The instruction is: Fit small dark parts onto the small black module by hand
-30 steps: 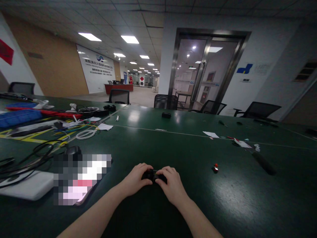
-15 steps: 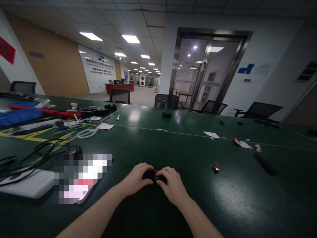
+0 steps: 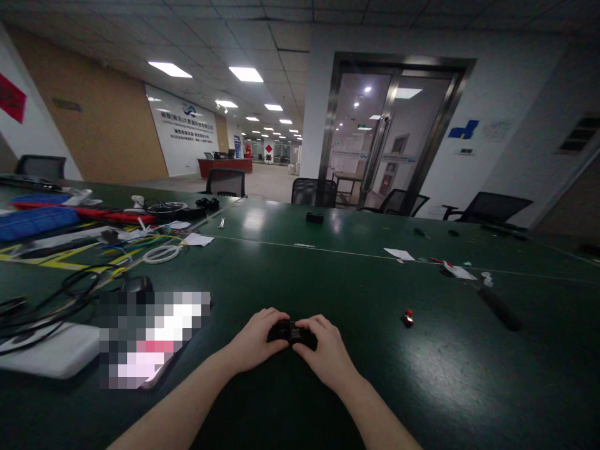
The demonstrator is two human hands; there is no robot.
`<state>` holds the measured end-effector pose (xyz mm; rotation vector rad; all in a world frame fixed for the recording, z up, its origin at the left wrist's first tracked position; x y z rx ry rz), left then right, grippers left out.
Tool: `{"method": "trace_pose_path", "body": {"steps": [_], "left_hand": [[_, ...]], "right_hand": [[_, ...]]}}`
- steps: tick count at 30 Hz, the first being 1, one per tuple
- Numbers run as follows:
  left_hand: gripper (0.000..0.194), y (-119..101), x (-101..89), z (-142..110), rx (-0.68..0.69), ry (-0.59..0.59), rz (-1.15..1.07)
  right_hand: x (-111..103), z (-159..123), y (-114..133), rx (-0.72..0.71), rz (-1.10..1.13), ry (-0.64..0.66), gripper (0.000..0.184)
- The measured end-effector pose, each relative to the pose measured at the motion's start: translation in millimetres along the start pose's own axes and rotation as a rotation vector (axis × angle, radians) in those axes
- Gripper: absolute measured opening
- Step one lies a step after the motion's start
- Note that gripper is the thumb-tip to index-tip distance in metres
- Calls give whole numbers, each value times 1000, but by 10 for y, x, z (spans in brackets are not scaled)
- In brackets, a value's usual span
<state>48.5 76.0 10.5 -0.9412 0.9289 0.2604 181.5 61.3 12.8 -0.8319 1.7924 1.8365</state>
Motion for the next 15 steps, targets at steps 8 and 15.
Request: {"method": "trace_pose_path", "body": {"steps": [8,15], "left_hand": [[39,64,21,-13,26,-19,-20],[52,97,24,-35,10,-26,-49]], "right_hand": [[-10,21,-53,39,11,22,46],[-5,11,-69,70,22,38,41]]}}
Point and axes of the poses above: each hand's wrist, its own z-axis towards the middle knuckle, its own x-axis out of the palm, y = z × x, the point moved 9 cm from there along z, towards the middle knuckle, and after that the axes turned 11 degrees about x, right-handed, at the moved point
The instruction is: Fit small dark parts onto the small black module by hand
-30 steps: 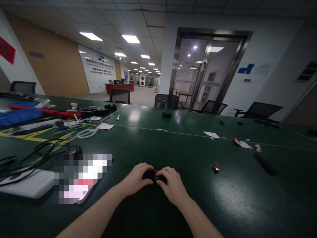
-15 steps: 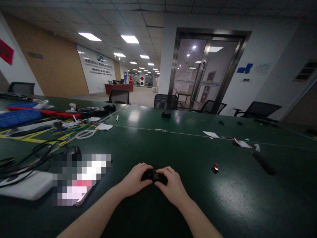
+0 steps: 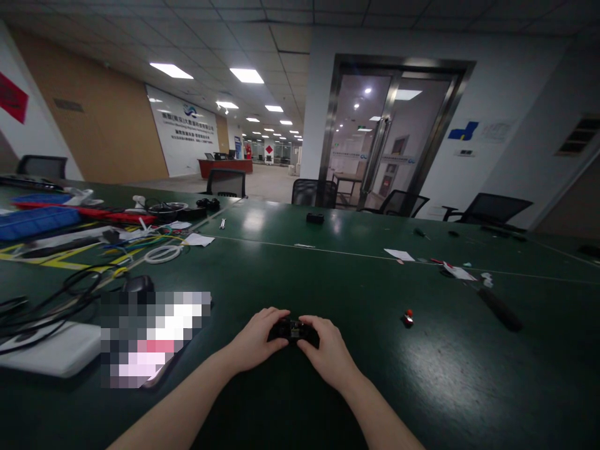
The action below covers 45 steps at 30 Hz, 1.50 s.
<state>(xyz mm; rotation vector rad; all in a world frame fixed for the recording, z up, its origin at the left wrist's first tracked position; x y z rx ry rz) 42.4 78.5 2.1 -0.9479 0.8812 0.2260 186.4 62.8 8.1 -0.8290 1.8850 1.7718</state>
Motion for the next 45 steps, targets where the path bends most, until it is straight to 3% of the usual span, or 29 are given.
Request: {"method": "trace_pose_path", "body": {"steps": [10,21,34,45], "left_hand": [[54,-5,-9,11,-45,-6,-26],[34,-52,-4,23,-3,1,9],[41,-136,-26,10,-5,48,-42],[41,-171,-35,14,-35,44,-73]], "right_hand": [[6,2,-37,39,8,10,40],[-42,-43,132,-62,-36,3,31],[-32,-77,159,-53,-46,-8,20],[-52,-101,220,-77,-57,-53,23]]}}
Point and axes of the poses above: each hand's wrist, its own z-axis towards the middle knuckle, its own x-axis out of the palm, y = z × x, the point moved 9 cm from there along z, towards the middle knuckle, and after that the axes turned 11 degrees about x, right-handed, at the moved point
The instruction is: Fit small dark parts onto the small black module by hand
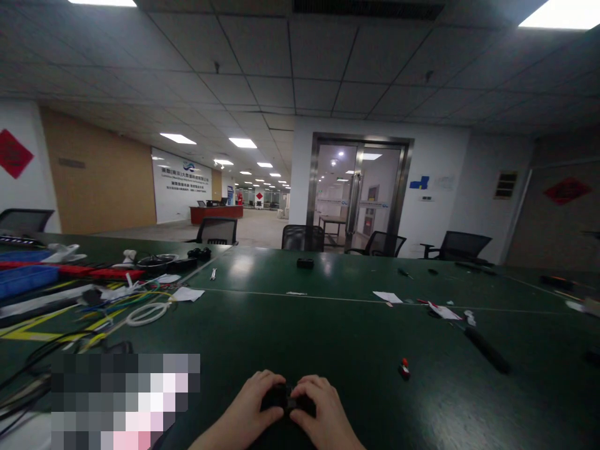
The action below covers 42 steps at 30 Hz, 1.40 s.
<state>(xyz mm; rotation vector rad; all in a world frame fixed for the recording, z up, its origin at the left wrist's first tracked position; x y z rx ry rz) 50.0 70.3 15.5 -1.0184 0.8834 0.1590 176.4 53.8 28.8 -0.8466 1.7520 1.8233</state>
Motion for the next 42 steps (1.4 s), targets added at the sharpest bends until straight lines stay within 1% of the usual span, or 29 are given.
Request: {"method": "trace_pose_path", "body": {"steps": [3,4,8,12,15,18,21,24,33,37,42], "left_hand": [[42,18,12,3,5,-15,-10],[43,24,13,4,11,-23,-17],[42,67,28,8,26,-33,-49],[43,105,33,14,22,-46,-55],[44,103,25,16,17,-58,-42],[43,86,15,14,11,-56,-34],[41,72,10,15,9,-46,-32],[40,68,7,16,4,-42,-31],[39,50,10,9,-11,-29,1],[39,49,6,13,-9,-26,7],[39,71,11,-2,0,-21,-7]], "right_hand": [[16,20,-7,-12,-16,-5,25],[39,27,-18,-9,-20,15,25],[25,45,-21,-36,10,-9,25],[54,73,-58,-3,27,7,23],[36,75,-55,-6,51,-7,22],[19,62,-49,-4,73,12,23],[-29,47,-65,35,91,6,24],[-88,31,-63,48,113,-29,24],[-234,32,-171,-15,185,-147,27],[-303,21,-211,6,209,-172,30],[-406,-12,-187,-1,235,-212,30]]}}
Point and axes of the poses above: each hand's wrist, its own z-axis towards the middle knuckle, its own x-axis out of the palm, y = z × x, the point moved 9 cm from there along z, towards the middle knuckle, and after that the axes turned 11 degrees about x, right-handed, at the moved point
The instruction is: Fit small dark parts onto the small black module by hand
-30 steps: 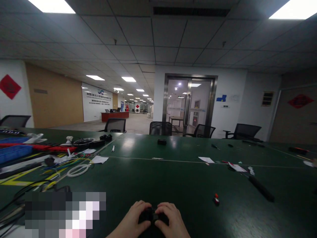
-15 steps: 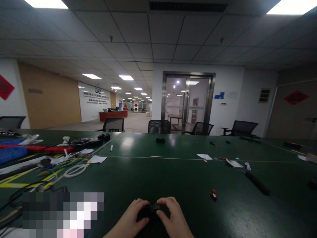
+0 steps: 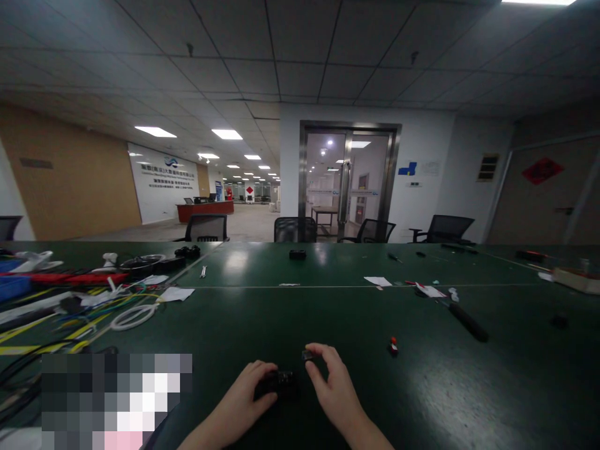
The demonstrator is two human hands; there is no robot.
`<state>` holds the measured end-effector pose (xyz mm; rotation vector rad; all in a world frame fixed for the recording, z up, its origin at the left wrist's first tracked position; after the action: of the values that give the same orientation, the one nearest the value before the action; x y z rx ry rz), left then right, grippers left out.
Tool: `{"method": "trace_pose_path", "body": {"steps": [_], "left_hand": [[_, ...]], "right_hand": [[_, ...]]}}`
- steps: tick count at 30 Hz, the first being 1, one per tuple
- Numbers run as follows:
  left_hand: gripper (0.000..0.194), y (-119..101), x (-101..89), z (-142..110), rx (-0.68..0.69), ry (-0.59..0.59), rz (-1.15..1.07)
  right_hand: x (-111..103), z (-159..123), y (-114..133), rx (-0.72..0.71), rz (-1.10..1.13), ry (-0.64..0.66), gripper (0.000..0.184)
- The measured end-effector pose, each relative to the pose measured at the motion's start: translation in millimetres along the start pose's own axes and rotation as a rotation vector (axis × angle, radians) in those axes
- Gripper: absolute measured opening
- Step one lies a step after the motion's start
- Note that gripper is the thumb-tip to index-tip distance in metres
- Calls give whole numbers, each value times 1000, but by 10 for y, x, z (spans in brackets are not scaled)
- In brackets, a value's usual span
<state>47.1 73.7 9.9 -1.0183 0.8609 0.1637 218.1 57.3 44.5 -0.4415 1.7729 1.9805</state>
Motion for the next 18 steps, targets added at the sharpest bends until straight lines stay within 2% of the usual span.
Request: {"method": "trace_pose_path", "body": {"steps": [18], "left_hand": [[42,39,1,-15,-1,1,-18]], "right_hand": [[-214,65,-192,27,163,-207,34]]}}
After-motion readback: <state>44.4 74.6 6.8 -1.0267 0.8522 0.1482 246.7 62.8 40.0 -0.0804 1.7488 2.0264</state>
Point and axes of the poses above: each hand's wrist, its own z-axis towards the middle knuckle, its own x-axis out of the palm, y = z × x, the point moved 9 cm from there along z, towards the middle knuckle, and after that the axes turned 11 degrees about x, right-handed, at the moved point
